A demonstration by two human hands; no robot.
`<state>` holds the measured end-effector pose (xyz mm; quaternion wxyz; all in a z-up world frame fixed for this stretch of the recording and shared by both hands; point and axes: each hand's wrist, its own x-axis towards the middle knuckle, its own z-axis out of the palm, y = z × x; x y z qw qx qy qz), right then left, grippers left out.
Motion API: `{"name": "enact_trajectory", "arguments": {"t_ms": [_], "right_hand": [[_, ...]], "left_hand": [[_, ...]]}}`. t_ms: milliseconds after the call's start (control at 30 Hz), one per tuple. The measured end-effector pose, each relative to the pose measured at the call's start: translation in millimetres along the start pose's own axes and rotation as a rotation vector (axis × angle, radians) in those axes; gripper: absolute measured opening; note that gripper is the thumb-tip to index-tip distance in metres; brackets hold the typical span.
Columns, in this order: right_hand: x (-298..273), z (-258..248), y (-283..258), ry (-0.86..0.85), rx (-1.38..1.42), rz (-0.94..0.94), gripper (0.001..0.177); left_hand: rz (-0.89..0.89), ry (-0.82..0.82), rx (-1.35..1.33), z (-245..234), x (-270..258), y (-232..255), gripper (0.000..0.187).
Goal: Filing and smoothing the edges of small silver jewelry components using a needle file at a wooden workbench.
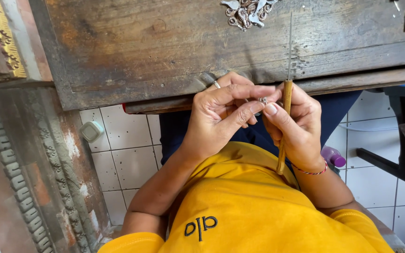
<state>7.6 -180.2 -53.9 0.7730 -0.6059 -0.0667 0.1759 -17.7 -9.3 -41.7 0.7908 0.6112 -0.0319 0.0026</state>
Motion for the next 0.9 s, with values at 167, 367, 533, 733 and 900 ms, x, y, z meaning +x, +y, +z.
{"name": "enact_trajectory", "arguments": {"t_ms": [167,367,533,733,900], "right_hand": [[0.0,4.9,-7.4,0.017,-0.135,-0.069,0.02],[-5.0,2.1,-7.6,0.039,-0.227,-0.075,0.019],[-7.4,0.3,-5.2,0.034,-0.23,-0.068,0.019],[-8.6,1.7,-1.9,0.019,-0.203,-0.041,0.019],[-7.2,3.3,0.8,0.012,-0.211,-0.036,0.019]], "left_hand": [[-0.047,0.035,-0.003,-0.7,-0.1,3.1,0.019],[-0.07,0.049,0.014,0.0,-5.0,-1.3,0.021],[-0.077,0.051,0.032,-0.6,-6.8,-2.2,0.017],[-0.051,0.063,0.036,-1.8,-8.5,-3.2,0.011],[-0.068,0.064,0.045,-4.9,-9.9,-3.6,0.012]]}}
